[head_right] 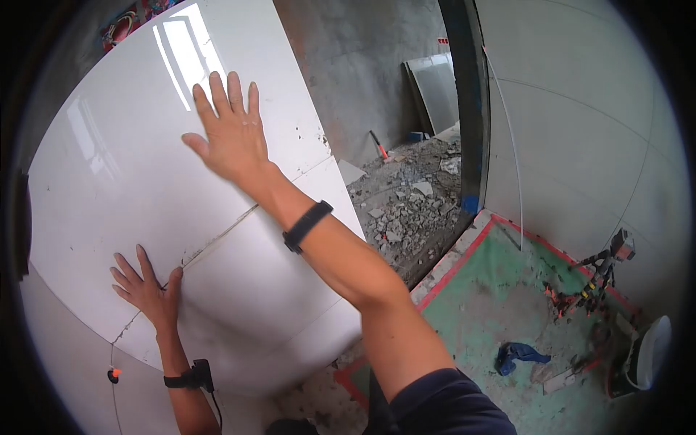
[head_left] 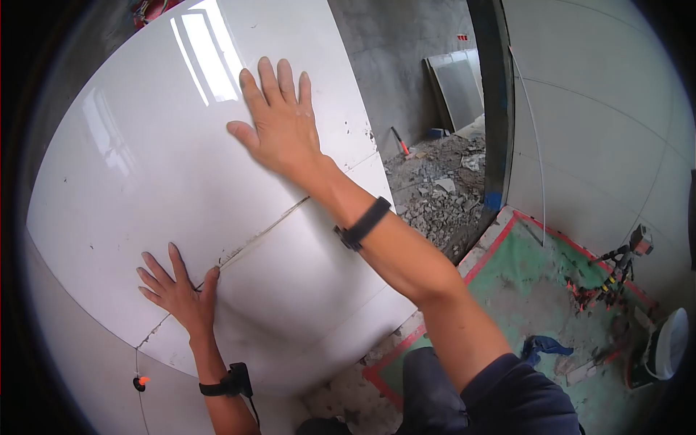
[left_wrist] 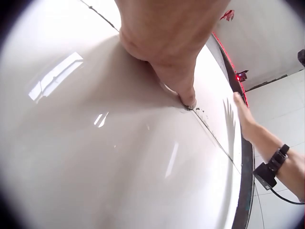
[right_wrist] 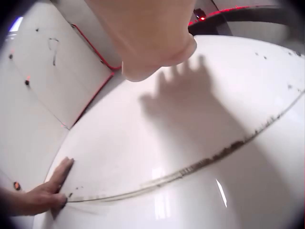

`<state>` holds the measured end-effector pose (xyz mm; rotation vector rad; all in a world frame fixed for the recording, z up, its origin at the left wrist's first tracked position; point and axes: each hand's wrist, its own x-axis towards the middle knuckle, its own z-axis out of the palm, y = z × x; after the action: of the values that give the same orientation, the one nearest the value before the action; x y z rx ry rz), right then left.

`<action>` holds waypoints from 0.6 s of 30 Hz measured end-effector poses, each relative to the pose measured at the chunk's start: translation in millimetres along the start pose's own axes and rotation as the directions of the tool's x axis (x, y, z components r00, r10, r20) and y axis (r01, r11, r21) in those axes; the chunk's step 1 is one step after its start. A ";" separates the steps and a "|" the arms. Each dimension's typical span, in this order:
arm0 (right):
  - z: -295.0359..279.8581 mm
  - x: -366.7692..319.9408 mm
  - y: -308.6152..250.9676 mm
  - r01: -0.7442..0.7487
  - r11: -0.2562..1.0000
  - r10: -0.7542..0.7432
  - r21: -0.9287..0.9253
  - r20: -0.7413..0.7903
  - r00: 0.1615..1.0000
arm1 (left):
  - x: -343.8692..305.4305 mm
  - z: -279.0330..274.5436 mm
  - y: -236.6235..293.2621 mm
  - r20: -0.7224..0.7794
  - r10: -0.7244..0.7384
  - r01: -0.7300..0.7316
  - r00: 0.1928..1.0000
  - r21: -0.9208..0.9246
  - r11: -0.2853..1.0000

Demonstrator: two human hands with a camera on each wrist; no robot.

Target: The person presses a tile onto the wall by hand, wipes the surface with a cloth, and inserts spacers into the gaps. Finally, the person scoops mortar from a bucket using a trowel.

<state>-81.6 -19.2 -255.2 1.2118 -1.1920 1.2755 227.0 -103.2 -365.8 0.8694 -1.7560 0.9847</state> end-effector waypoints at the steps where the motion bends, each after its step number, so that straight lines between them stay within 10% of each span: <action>1: -21.2 0.4 -12.6 0.041 0.999 -0.042 -0.017 -0.048 0.998 | -1.3 0.2 -2.3 0.003 -0.003 0.003 1.000 0.007 1.000; 18: 9.1 -10.1 26.2 -0.072 0.997 0.072 -0.038 -0.017 0.997 | 2.3 9.2 2.3 -0.060 -0.028 0.030 0.998 0.018 0.999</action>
<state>-107.1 -29.8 -265.8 1.1379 -1.2535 1.3064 220.9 -110.7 -366.7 0.8666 -1.6816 1.0002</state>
